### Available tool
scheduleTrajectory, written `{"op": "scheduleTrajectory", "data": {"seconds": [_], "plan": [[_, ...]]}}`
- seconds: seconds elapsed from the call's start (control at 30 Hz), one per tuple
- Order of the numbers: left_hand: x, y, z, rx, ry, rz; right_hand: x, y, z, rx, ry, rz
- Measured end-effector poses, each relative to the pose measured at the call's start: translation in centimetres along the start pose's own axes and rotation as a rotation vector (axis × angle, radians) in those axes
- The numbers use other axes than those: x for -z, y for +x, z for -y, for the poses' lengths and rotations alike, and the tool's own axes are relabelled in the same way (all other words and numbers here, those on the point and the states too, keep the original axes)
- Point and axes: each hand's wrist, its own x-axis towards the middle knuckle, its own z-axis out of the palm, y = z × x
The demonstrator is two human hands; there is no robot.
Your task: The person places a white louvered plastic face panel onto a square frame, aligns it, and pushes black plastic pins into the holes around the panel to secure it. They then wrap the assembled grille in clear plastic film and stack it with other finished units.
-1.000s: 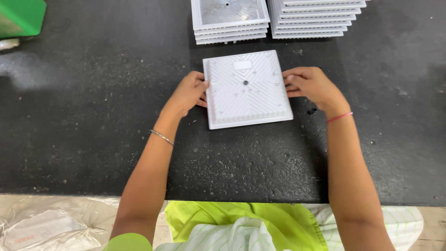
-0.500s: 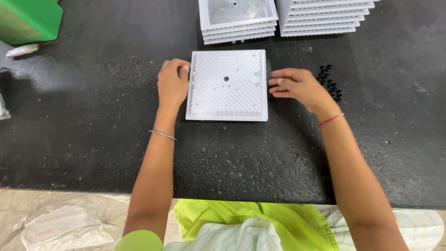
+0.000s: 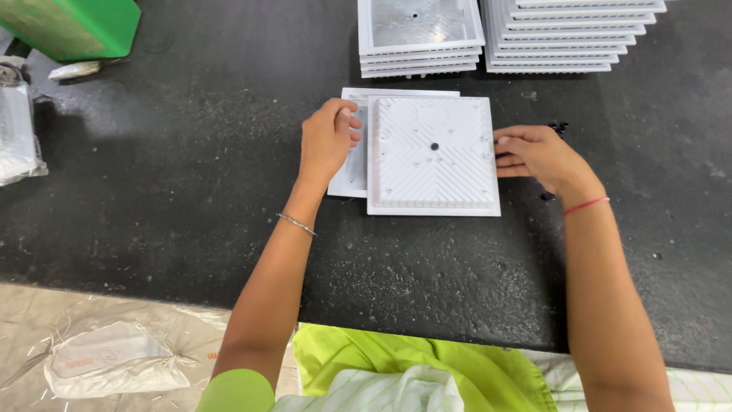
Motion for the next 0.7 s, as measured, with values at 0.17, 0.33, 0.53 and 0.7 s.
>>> {"op": "scheduleTrajectory", "data": {"seconds": [0.17,0.33,0.53,0.7], "plan": [[0.3,0.1,0.1,0.237,-0.049,0.213,0.4,0.0,-0.2,-0.054,0.047,0.038],[-0.2,-0.2,-0.2,0.298,-0.09,0.345,0.9,-0.3,0.1,-0.063,0.081,0.131],[0.6,0.2,-1.3,0.133,-0.234,0.34,1.8,-1.3,1.4,0.084,0.231,0.202],[1.1,-0.1,-2.8,0.021,-0.298,0.232,1.0,-2.7,2.8,0.178,0.371,0.267]]}}
